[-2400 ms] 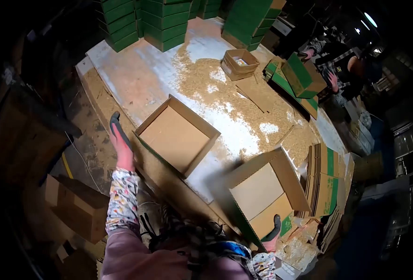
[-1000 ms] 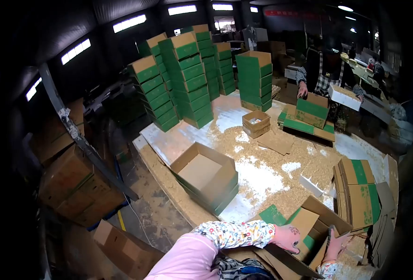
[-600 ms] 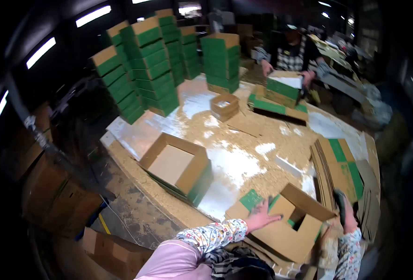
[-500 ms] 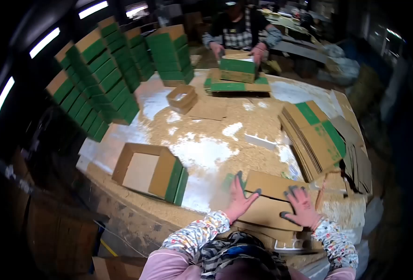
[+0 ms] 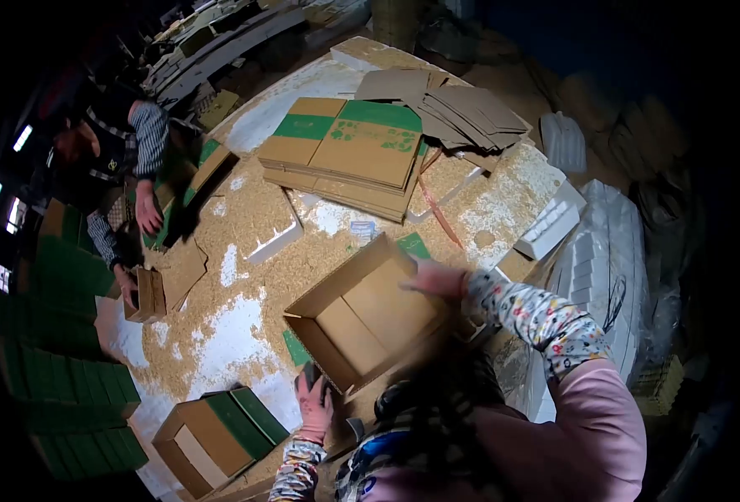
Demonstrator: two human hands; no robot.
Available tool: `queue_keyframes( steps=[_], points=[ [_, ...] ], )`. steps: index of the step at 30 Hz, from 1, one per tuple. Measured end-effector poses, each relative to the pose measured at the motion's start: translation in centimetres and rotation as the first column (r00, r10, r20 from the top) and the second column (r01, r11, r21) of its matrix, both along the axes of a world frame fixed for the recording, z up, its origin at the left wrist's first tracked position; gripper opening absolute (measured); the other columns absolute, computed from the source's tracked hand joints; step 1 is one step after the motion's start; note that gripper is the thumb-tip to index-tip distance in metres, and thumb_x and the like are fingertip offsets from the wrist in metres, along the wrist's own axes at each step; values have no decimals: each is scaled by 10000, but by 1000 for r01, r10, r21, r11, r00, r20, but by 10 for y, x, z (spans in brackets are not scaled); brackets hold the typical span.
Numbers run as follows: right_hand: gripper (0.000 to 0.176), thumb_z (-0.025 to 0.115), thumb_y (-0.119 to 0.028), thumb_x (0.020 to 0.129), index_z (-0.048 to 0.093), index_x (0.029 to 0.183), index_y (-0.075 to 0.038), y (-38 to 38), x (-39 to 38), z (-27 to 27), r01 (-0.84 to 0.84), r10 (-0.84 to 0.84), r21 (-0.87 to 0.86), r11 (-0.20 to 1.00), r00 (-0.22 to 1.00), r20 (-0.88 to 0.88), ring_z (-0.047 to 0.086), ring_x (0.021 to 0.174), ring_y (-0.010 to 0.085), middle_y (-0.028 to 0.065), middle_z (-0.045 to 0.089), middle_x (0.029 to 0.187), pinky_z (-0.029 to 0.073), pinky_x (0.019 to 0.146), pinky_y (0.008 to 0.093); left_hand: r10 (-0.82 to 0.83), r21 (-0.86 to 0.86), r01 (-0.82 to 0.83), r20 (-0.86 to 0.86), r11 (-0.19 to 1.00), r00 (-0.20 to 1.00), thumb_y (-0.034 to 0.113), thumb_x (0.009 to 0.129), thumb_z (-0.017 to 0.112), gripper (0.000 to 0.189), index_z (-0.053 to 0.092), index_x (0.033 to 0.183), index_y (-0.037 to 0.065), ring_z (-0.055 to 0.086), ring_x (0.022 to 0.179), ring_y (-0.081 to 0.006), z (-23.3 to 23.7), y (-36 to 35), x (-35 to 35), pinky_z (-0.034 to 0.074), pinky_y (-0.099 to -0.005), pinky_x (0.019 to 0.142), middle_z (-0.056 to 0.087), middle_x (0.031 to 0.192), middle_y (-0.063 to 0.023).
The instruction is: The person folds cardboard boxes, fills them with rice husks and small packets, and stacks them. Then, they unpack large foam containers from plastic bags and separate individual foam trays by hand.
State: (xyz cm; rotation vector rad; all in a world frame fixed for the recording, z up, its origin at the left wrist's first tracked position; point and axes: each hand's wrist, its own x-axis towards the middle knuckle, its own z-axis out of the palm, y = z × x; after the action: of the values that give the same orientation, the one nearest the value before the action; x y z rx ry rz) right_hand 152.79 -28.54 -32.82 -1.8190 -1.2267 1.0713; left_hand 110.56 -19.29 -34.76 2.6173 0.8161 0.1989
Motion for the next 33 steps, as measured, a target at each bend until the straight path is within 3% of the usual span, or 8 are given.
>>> queue_keyframes(
  steps=[4, 7, 10, 15, 22, 29, 32, 33],
  points=[
    [844, 580, -515, 856, 286, 1392, 67, 19, -56, -1, 234, -234, 16, 972, 964, 123, 405, 1285, 290, 283, 407, 1363, 321, 1057, 361, 703, -724, -211, 485, 656, 520, 92, 909, 553, 575, 279, 1405, -6, 319, 1321, -259, 95, 41, 98, 257, -378, 1093, 368, 1403, -173],
    [523, 476, -354, 962, 419, 1325, 18, 7, 24, -9, 484, -164, 246, 840, 658, -735, 482, 1191, 227, 159, 506, 1297, 384, 986, 293, 534, -334, -448, 232, 829, 813, 66, 863, 591, 542, 353, 1346, 1, 416, 1220, -275, 73, 66, 119, 296, -339, 1055, 460, 1294, -189],
    [589, 493, -420, 933, 437, 1305, 33, 27, 116, -69, 840, -837, 281, 465, 313, 448, 404, 1234, 399, 250, 446, 1329, 328, 1041, 422, 579, -394, -463, 257, 794, 774, -82, 824, 498, 398, 444, 1211, -10, 501, 1039, -231, 63, 64, 113, 381, -323, 957, 521, 1109, -139],
    [803, 606, -504, 836, 336, 1387, 15, 84, 142, -74, 949, -860, -117, 294, 316, 401, 237, 1334, 446, 304, 264, 1431, 233, 1090, 484, 621, -283, -569, 150, 772, 769, -128, 774, 513, 483, 415, 1230, -3, 533, 984, -227, 65, 63, 122, 421, -320, 913, 537, 1063, -140],
    [919, 719, -302, 803, 124, 1483, -130, 132, 142, -105, 994, -797, -99, -46, -96, -596, 288, 1346, 352, 206, 257, 1474, 301, 1072, 419, 640, -340, -571, 137, 748, 756, -115, 781, 528, 433, 445, 1187, 9, 566, 961, -235, 67, 68, 126, 439, -325, 902, 569, 1011, -136],
    [492, 612, -179, 858, 436, 1299, -50, -16, 152, -50, 873, -662, -207, 442, 162, -732, 567, 992, 290, 132, 622, 1057, 452, 862, 365, 621, -388, -515, 226, 764, 751, -72, 813, 528, 458, 438, 1257, -2, 530, 1069, -281, 46, 74, 107, 393, -349, 969, 552, 1143, -173],
    [302, 575, -209, 871, 613, 1091, -5, -96, 116, -17, 415, -591, 436, 798, 678, 436, 605, 931, 280, 131, 642, 998, 461, 852, 353, 533, -267, -465, 336, 844, 776, -60, 830, 529, 572, 348, 1369, 8, 496, 1155, -272, 66, 66, 117, 366, -344, 1008, 505, 1259, -176],
    [330, 591, -206, 860, 593, 1122, -4, -114, 97, 15, 430, -576, 413, 803, 736, 356, 603, 963, 284, 144, 637, 1009, 455, 868, 349, 573, -297, -490, 406, 819, 712, -50, 852, 522, 589, 301, 1394, 12, 485, 1162, -253, 63, 65, 118, 358, -335, 1017, 487, 1280, -162]
  ],
)
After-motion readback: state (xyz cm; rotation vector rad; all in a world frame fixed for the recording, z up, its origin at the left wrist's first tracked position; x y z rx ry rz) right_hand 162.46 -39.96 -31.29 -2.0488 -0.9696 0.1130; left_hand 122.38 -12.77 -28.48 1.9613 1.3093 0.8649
